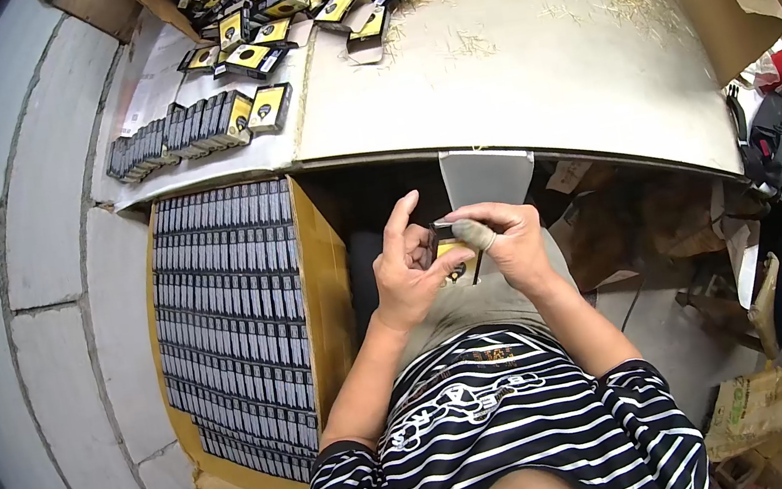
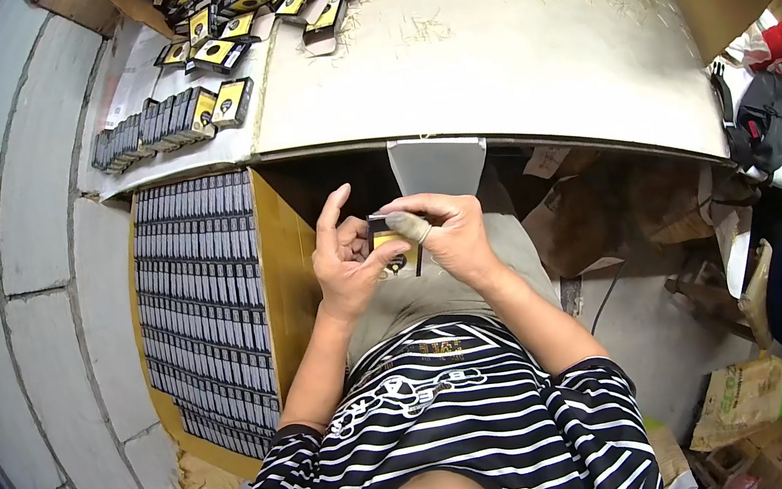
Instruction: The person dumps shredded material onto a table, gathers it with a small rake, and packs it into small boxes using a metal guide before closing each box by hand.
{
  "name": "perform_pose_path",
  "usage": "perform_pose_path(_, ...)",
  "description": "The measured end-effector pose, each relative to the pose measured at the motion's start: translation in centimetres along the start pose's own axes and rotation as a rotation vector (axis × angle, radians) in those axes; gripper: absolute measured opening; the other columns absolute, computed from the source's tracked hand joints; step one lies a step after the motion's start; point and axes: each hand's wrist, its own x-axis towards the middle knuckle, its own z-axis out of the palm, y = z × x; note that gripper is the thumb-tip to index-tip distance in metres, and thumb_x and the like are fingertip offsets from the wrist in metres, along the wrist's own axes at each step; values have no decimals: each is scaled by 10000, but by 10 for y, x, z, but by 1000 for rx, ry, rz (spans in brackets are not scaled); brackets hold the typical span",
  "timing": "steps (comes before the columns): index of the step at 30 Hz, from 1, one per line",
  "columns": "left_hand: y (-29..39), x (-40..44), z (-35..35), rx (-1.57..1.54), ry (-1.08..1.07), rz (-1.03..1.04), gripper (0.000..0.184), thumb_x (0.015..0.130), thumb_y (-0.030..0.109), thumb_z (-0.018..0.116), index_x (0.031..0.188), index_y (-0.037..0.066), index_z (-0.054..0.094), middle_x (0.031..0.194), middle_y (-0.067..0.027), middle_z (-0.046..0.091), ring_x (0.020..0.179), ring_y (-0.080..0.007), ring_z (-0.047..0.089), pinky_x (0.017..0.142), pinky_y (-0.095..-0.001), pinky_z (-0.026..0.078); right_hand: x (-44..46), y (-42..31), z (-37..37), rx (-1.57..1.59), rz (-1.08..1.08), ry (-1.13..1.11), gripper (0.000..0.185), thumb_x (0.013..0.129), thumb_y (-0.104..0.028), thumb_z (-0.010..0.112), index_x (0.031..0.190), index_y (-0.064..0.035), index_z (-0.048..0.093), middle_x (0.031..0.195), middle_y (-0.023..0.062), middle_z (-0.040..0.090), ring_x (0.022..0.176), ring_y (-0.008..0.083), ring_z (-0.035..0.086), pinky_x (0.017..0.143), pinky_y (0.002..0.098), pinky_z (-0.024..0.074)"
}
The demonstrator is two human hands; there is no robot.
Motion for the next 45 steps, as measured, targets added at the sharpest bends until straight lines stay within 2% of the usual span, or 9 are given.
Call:
perform_pose_path(8, 16, 10, -4, -190, 23, 66, 338, 782, -32, 709, 1110, -51, 627, 935, -106, 677, 789, -123, 655, 686, -222, 551, -5, -18, -4, -129, -186, -114, 195, 877, -151, 653, 970, 12, 704, 922, 76, 708, 820, 138, 648, 755, 251, 516)
perform_pose_path(11, 34, 26, -4, -294, 68, -52, 273, 794, -43, 693, 1063, -50, 650, 922, -92, 679, 815, -115, 646, 709, -224, 544, -3, -35, 1, -170, -271, -171, 303, 926, -178, 584, 1166, 6, 607, 1161, 116, 630, 1076, 177, 583, 930, 290, 446)
perform_pose_path(16, 71, 150, -88, 246, 270, 3, 207, 729, 130, 750, 866, -11, 686, 801, -64, 685, 737, -159, 636, 726, -301, 511, 59, -69, -43, -643, -352, -101, 366, 955, -189, 511, 1274, -9, 518, 1293, 180, 537, 1229, 298, 491, 1030, 353, 374)
perform_pose_path(22, 53, 185, -147, 1406, 168, -194, 444, 694, 109, 727, 1109, 50, 581, 1145, -181, 532, 1073, -280, 526, 844, -415, 435, 162, -100, -281, -1268, -342, 649, 456, 960, -300, 465, 1319, -21, 482, 1385, 206, 442, 1309, 331, 395, 1103, 368, 282)
perform_pose_path(25, 67, 183, -115, 1778, 190, -80, 526, 739, 73, 647, 1241, 109, 495, 1288, -172, 456, 1210, -300, 433, 899, -494, 376, 175, -118, -307, -1366, -162, 617, 550, 954, -372, 450, 1380, -26, 407, 1449, 194, 358, 1369, 314, 301, 1135, 369, 210)
perform_pose_path(29, 70, 219, -82, 1502, -192, 581, 456, 777, 44, 580, 1223, 118, 520, 1332, -137, 448, 1178, -321, 463, 890, -458, 406, 191, -117, -182, -1352, -228, 260, 581, 931, -415, 471, 1377, -46, 419, 1473, 174, 327, 1389, 305, 259, 1147, 385, 174)
perform_pose_path(35, 34, 262, -53, 1609, -463, 441, 221, 797, 52, 539, 1009, 111, 558, 1300, -161, 477, 1015, -305, 586, 730, -432, 504, 163, -54, -56, -1465, -380, 1, 567, 949, -340, 463, 1395, -7, 354, 1486, 196, 281, 1394, 333, 230, 1147, 411, 181)
perform_pose_path(40, 32, 247, -65, 882, 35, 390, 160, 803, 6, 484, 933, 19, 578, 1102, -159, 627, 846, -266, 657, 718, -367, 523, 123, -74, -83, -826, -123, 56, 480, 948, -235, 496, 1362, -7, 411, 1400, 224, 410, 1323, 323, 373, 1108, 356, 282)
perform_pose_path(45, 48, 209, -44, -176, 173, 40, 167, 834, -14, 540, 983, -31, 613, 938, -94, 663, 825, -147, 648, 697, -266, 506, 134, -48, -58, -1225, -333, 226, 542, 940, -309, 505, 1385, -23, 384, 1439, 234, 344, 1349, 363, 314, 1117, 389, 260)
